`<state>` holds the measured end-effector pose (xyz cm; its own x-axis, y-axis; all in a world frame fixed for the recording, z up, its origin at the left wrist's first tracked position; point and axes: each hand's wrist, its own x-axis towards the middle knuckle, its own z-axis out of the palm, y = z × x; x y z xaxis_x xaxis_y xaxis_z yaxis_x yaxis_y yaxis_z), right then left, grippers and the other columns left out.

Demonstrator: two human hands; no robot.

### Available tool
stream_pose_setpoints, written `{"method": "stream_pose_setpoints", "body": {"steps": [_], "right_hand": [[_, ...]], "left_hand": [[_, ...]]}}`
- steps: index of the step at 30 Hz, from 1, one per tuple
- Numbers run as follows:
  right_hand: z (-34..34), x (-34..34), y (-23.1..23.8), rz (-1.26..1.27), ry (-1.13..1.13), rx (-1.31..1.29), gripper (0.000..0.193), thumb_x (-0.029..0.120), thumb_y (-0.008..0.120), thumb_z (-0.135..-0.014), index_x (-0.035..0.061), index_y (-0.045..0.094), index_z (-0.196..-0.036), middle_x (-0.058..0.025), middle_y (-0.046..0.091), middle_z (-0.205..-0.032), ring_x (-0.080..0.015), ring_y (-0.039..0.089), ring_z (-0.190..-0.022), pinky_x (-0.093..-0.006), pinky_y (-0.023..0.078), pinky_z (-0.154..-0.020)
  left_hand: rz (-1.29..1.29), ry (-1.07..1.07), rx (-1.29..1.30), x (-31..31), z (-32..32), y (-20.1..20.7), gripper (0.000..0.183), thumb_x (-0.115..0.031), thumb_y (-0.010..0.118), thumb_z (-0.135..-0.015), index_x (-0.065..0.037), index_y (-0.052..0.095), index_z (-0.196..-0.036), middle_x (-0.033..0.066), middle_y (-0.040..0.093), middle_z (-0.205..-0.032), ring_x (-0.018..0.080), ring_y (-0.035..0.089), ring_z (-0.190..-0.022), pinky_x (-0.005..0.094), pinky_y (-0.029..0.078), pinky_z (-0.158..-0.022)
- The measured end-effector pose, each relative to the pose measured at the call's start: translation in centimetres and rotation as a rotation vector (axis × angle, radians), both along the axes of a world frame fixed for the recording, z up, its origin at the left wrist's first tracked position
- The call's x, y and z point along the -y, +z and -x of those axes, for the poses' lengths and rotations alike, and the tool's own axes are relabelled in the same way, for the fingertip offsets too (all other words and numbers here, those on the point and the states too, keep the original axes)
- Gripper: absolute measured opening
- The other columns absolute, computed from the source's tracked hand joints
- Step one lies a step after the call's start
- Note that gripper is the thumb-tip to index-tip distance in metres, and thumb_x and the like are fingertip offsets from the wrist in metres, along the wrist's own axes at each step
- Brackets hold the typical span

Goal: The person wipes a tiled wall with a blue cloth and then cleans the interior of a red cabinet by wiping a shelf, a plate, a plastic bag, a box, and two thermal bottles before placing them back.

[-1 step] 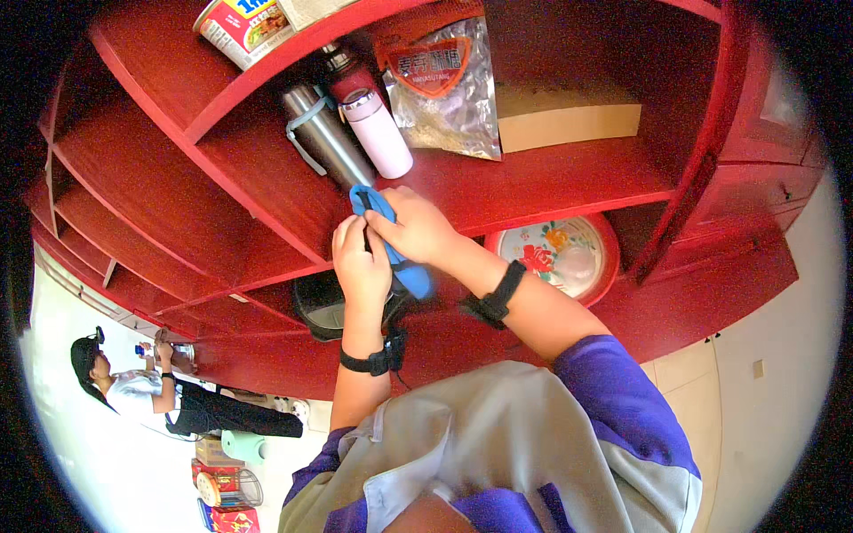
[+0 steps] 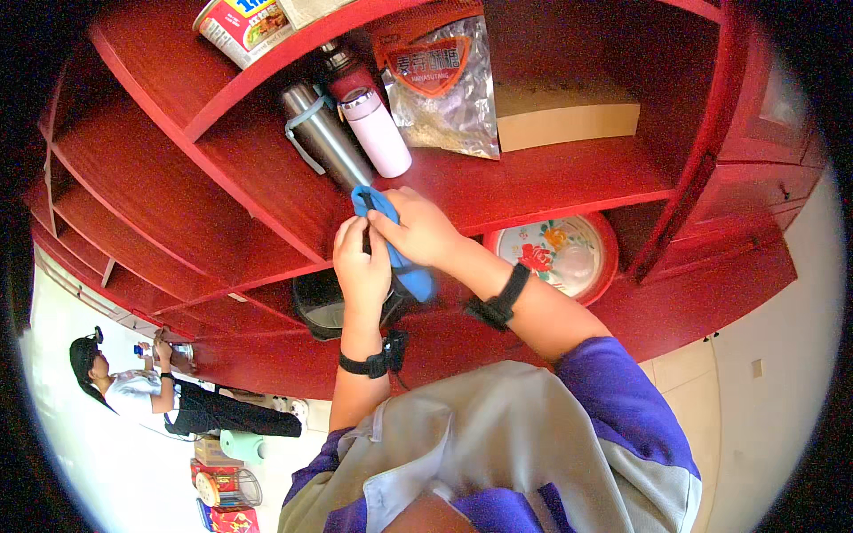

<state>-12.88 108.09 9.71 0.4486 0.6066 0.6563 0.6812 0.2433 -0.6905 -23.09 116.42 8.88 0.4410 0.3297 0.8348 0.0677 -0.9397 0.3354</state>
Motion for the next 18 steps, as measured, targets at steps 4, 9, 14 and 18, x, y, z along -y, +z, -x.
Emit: {"method": "stream_pose_setpoints", "body": {"steps": [4,9,14,18], "right_hand": [[1.0,2.9,0.8,0.004,0.012,-0.056,0.029,0.024,0.045,-0.093,-0.0013,0.058,-0.097,-0.0227,0.056,-0.088,-0.038,0.051,-0.084,-0.0444,0.04,-0.076],[0.4,5.7,2.8,-0.087,-0.061,-0.067,0.029,0.019,0.042,-0.096,-0.0034,0.056,-0.107,-0.0234,0.055,-0.091,-0.0384,0.052,-0.088,-0.0423,0.041,-0.08],[-0.5,7.0,4.3,-0.068,-0.285,0.278,0.027,0.013,0.047,-0.09,-0.0014,0.055,-0.112,-0.0224,0.057,-0.102,-0.039,0.053,-0.093,-0.0446,0.041,-0.086],[-0.4,5.8,-0.1,0.239,-0.386,0.446,0.046,0.026,0.061,-0.08,0.0025,0.051,-0.118,-0.02,0.053,-0.118,-0.0367,0.049,-0.108,-0.0459,0.04,-0.088]], "left_hand": [[0.718,-0.385,-0.05,0.3,-0.5,-0.2,0.03,-0.019,0.064,-0.086,0.001,0.053,-0.105,0.0135,0.06,-0.097,0.0207,0.058,-0.092,0.0334,0.045,-0.082],[0.754,-0.533,-0.034,1.9,-2.4,2.6,0.021,-0.012,0.062,-0.082,-0.001,0.054,-0.098,0.0091,0.06,-0.09,0.0159,0.056,-0.086,0.0312,0.046,-0.077],[0.319,-0.262,0.132,2.1,-4.3,4.2,0.02,-0.005,0.059,-0.072,0.001,0.054,-0.09,0.0173,0.058,-0.084,0.0309,0.058,-0.08,0.0368,0.046,-0.075],[0.352,-0.142,0.166,0.3,-4.2,1.7,0.02,0.0,0.054,-0.071,0.001,0.053,-0.091,0.0164,0.058,-0.084,0.0288,0.058,-0.081,0.0364,0.046,-0.078]]}}
